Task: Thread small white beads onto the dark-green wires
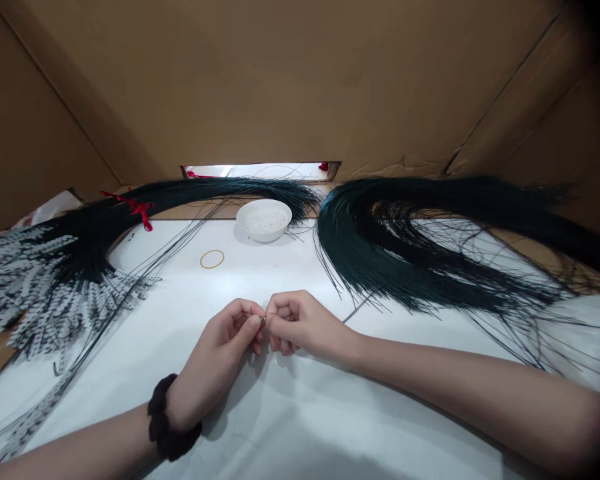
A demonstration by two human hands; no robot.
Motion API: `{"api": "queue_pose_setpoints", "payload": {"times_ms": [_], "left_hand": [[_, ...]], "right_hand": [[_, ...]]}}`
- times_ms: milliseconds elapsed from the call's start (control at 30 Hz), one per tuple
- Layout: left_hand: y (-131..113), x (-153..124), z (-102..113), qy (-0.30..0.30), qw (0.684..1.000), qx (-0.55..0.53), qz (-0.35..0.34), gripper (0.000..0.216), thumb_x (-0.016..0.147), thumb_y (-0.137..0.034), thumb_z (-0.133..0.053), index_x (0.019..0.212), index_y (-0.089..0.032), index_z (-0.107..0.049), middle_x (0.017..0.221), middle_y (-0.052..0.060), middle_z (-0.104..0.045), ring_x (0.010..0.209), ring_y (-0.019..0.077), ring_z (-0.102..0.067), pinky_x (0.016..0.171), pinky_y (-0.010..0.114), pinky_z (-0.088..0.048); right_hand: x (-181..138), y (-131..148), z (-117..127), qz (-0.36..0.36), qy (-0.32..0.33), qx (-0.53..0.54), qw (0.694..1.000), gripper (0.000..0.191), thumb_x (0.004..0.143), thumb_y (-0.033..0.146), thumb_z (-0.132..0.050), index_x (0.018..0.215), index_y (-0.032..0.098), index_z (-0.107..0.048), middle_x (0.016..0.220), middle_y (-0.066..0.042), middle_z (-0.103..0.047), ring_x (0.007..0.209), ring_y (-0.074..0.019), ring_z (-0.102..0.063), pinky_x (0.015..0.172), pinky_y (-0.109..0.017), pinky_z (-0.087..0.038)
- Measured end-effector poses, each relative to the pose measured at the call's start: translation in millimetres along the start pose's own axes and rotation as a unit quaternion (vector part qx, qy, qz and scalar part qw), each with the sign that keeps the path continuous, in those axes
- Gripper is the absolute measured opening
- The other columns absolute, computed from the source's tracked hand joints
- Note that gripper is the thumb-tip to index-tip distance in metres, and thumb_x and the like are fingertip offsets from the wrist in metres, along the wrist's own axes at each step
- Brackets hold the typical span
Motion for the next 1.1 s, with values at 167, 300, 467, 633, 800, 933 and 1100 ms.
{"api": "queue_pose_setpoints", "payload": {"times_ms": [167, 300, 467, 633, 800, 933, 1100], "left_hand": [[2, -5, -3, -0.022, 0.995, 0.05, -0.082, 0.013, 0.083, -0.026, -0.043, 0.072, -0.018, -0.048, 0.06, -0.002, -0.051, 0.058, 0.012, -0.047, 0.057, 0.024, -0.036], [3, -6, -3, -0.018, 0.996, 0.026, -0.088, 0.013, 0.083, -0.028, -0.042, 0.075, -0.018, -0.047, 0.06, -0.002, -0.05, 0.056, 0.012, -0.047, 0.055, 0.024, -0.036], [-1, -4, 3, 0.014, 0.996, 0.0, -0.086, 0.011, 0.083, -0.027, -0.042, 0.09, -0.019, -0.043, 0.068, -0.002, -0.049, 0.059, 0.0114, -0.048, 0.057, 0.024, -0.036], [-4, -1, 12, 0.072, 0.99, 0.068, -0.103, 0.01, 0.084, -0.025, -0.038, 0.082, -0.018, -0.044, 0.062, -0.002, -0.05, 0.058, 0.0115, -0.044, 0.056, 0.024, -0.033], [-6, 0, 20, 0.059, 0.98, 0.127, -0.142, 0.011, 0.083, -0.025, -0.04, 0.082, -0.018, -0.048, 0.065, -0.001, -0.05, 0.057, 0.0115, -0.042, 0.054, 0.024, -0.032], [-5, 1, 20, 0.044, 0.977, 0.147, -0.146, 0.011, 0.082, -0.024, -0.041, 0.08, -0.018, -0.051, 0.066, 0.001, -0.052, 0.06, 0.0128, -0.045, 0.055, 0.024, -0.033], [-5, 0, 18, 0.007, 0.97, 0.19, -0.154, 0.013, 0.082, -0.024, -0.041, 0.08, -0.018, -0.052, 0.071, 0.001, -0.053, 0.063, 0.0134, -0.047, 0.057, 0.024, -0.034]], "right_hand": [[-4, 3, -6, -0.016, 0.001, 0.018, 1.0, 0.01, 0.07, 0.016, -0.044, 0.06, 0.015, -0.044, 0.052, 0.002, -0.054, 0.039, -0.0045, -0.045, 0.038, -0.015, -0.03], [-4, 3, -9, 0.001, -0.003, 0.022, 1.0, 0.014, 0.074, 0.022, -0.044, 0.062, 0.015, -0.043, 0.055, 0.001, -0.056, 0.039, -0.0051, -0.046, 0.038, -0.016, -0.029], [-1, 3, -9, 0.005, 0.004, -0.009, 1.0, 0.017, 0.075, 0.027, -0.046, 0.064, 0.015, -0.045, 0.056, 0.0, -0.057, 0.04, -0.0049, -0.046, 0.039, -0.016, -0.03], [0, 4, -8, 0.013, 0.019, -0.024, 0.999, 0.023, 0.077, 0.033, -0.047, 0.065, 0.014, -0.044, 0.057, 0.0, -0.057, 0.039, -0.0046, -0.046, 0.038, -0.016, -0.03], [1, 3, -5, 0.016, 0.028, -0.02, 0.999, 0.028, 0.077, 0.04, -0.047, 0.067, 0.014, -0.045, 0.058, -0.001, -0.058, 0.039, -0.0052, -0.046, 0.037, -0.017, -0.031], [2, 0, -4, 0.019, 0.027, -0.009, 0.999, 0.03, 0.076, 0.042, -0.048, 0.068, 0.014, -0.045, 0.057, 0.0, -0.057, 0.038, -0.0048, -0.045, 0.036, -0.016, -0.031], [3, -4, -5, 0.025, 0.012, -0.014, 1.0, 0.033, 0.075, 0.046, -0.048, 0.069, 0.014, -0.045, 0.055, 0.001, -0.055, 0.036, -0.004, -0.043, 0.034, -0.016, -0.031]]}}
Point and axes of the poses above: each hand's wrist, its own x-axis towards the middle knuckle, its own z-axis out of the back of the hand, y = z × x, the point moved 1 cm from there along x, towards the middle knuckle
